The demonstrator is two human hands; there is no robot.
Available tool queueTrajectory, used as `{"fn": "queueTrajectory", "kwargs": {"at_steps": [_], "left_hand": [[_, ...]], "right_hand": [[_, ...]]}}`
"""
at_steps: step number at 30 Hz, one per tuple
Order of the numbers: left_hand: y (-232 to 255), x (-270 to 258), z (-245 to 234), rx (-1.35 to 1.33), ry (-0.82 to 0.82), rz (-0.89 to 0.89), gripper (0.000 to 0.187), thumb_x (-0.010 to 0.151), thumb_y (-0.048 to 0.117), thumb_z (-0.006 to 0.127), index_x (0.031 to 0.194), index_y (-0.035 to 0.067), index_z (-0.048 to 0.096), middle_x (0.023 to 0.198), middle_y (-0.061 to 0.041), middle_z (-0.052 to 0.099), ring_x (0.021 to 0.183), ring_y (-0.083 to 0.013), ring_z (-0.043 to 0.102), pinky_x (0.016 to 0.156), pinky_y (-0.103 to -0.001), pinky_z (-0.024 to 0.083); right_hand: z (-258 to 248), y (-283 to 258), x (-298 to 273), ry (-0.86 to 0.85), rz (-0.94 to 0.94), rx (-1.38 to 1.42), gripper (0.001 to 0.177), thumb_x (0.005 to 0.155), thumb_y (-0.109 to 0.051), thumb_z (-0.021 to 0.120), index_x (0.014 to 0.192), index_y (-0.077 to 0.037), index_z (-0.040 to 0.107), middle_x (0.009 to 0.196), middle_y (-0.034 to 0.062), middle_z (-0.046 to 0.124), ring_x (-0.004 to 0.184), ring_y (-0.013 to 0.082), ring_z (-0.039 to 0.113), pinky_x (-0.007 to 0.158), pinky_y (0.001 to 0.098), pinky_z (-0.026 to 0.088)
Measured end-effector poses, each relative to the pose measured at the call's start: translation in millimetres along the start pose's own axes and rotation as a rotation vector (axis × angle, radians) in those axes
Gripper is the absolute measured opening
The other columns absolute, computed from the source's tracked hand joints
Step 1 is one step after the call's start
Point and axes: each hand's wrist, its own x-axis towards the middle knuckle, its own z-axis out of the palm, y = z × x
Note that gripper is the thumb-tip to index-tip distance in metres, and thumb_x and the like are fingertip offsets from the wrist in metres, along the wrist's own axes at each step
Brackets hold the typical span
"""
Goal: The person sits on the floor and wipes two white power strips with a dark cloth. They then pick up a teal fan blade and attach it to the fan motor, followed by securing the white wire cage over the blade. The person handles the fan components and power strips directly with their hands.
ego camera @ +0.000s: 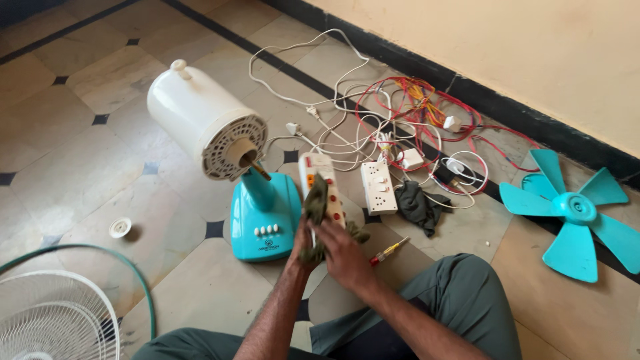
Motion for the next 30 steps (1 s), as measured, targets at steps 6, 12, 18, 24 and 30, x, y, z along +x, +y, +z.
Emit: {"fn": "queueTrajectory", "kwargs": {"at_steps": [6, 12, 18, 24, 30], "left_hand": [[22.4, -18.0, 25.8, 0.021, -0.225, 0.075, 0.070, 0.102, 0.060, 0.020, 0.147, 0.012, 0.045, 0.129, -0.023, 0.063, 0.112, -0.0304, 0.068, 0.093, -0.044, 0.060], [11.0, -8.9, 46.6, 0.029, -0.216, 0.136, 0.066, 0.108, 0.057, 0.031, 0.150, 0.008, 0.044, 0.132, -0.015, 0.062, 0.116, -0.0263, 0.065, 0.096, -0.040, 0.059], [5.8, 9.0, 56.9, -0.072, -0.272, 0.096, 0.061, 0.108, 0.055, 0.036, 0.148, 0.011, 0.048, 0.126, -0.013, 0.067, 0.110, -0.0261, 0.068, 0.091, -0.041, 0.059], [8.5, 6.2, 53.5, -0.092, -0.335, 0.074, 0.065, 0.108, 0.056, 0.042, 0.151, 0.008, 0.049, 0.127, -0.013, 0.067, 0.110, -0.0250, 0.068, 0.090, -0.042, 0.061], [11.3, -0.5, 50.9, 0.334, -0.129, 0.193, 0.063, 0.097, 0.053, 0.041, 0.151, 0.020, 0.036, 0.134, -0.009, 0.063, 0.117, -0.0203, 0.068, 0.092, -0.039, 0.062]], "right_hand": [[-47.0, -8.2, -15.5, 0.104, -0.015, 0.172, 0.056, 0.082, 0.005, 0.054, 0.134, -0.012, 0.066, 0.132, 0.0169, 0.065, 0.129, 0.0375, 0.063, 0.112, 0.0432, 0.049], [-73.0, 9.7, 22.7, 0.225, 0.413, 0.121, 0.067, 0.080, -0.039, 0.080, 0.132, -0.003, 0.060, 0.123, 0.0184, 0.066, 0.115, 0.0338, 0.066, 0.100, 0.0415, 0.051], [-64.1, 68.7, 24.4, 0.064, 0.395, 0.138, 0.088, 0.069, -0.047, 0.090, 0.135, -0.001, 0.055, 0.125, 0.0190, 0.068, 0.116, 0.0297, 0.067, 0.100, 0.0414, 0.052], [-53.7, 124.2, 19.1, 0.299, 0.694, 0.892, 0.045, 0.100, -0.033, 0.065, 0.133, -0.001, 0.066, 0.121, 0.0143, 0.073, 0.110, 0.0196, 0.066, 0.098, 0.0372, 0.052], [-32.6, 102.6, 23.0, 0.227, 0.831, 1.256, 0.041, 0.101, -0.032, 0.056, 0.137, -0.013, 0.057, 0.127, 0.0057, 0.068, 0.118, 0.0166, 0.063, 0.103, 0.0369, 0.050]]}}
